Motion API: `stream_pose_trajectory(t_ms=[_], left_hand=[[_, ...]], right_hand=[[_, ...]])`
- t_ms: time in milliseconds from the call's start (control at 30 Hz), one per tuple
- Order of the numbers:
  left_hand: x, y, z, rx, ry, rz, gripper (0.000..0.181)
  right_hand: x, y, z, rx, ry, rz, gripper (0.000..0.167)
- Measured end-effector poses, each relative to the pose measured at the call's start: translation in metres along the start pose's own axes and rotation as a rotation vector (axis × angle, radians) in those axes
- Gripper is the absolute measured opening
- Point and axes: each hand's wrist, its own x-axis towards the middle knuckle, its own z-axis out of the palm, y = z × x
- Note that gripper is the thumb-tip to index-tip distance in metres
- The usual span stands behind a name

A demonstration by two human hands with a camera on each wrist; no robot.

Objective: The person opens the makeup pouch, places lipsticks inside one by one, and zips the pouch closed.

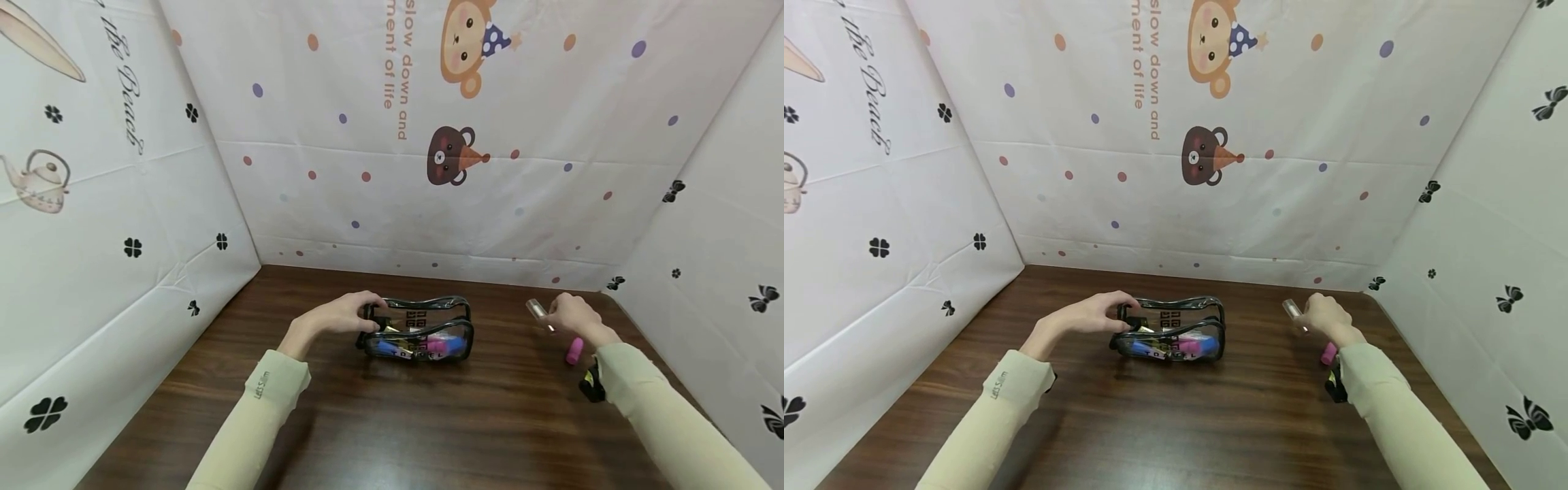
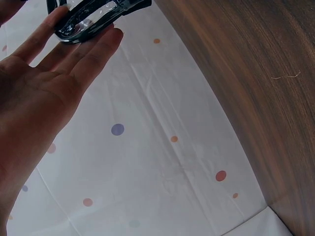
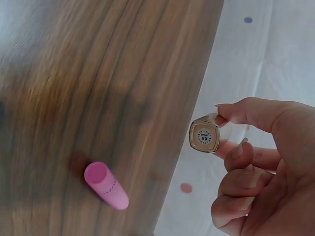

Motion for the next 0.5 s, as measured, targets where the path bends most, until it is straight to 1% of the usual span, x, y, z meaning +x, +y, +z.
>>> stream_pose_trajectory(t_ms=[200,500], left_hand=[[0.001,0.000,0.000,0.004,-0.002,0.001,0.043],[0.000,0.000,0.001,-0.004,-0.005,-0.011,0.044]], right_hand=[[0.003,-0.017,0.003,0.003,0.001,-0.037,0.030],[0.008,-0.047,0.000,0.013,0.036,-0.136,0.026]])
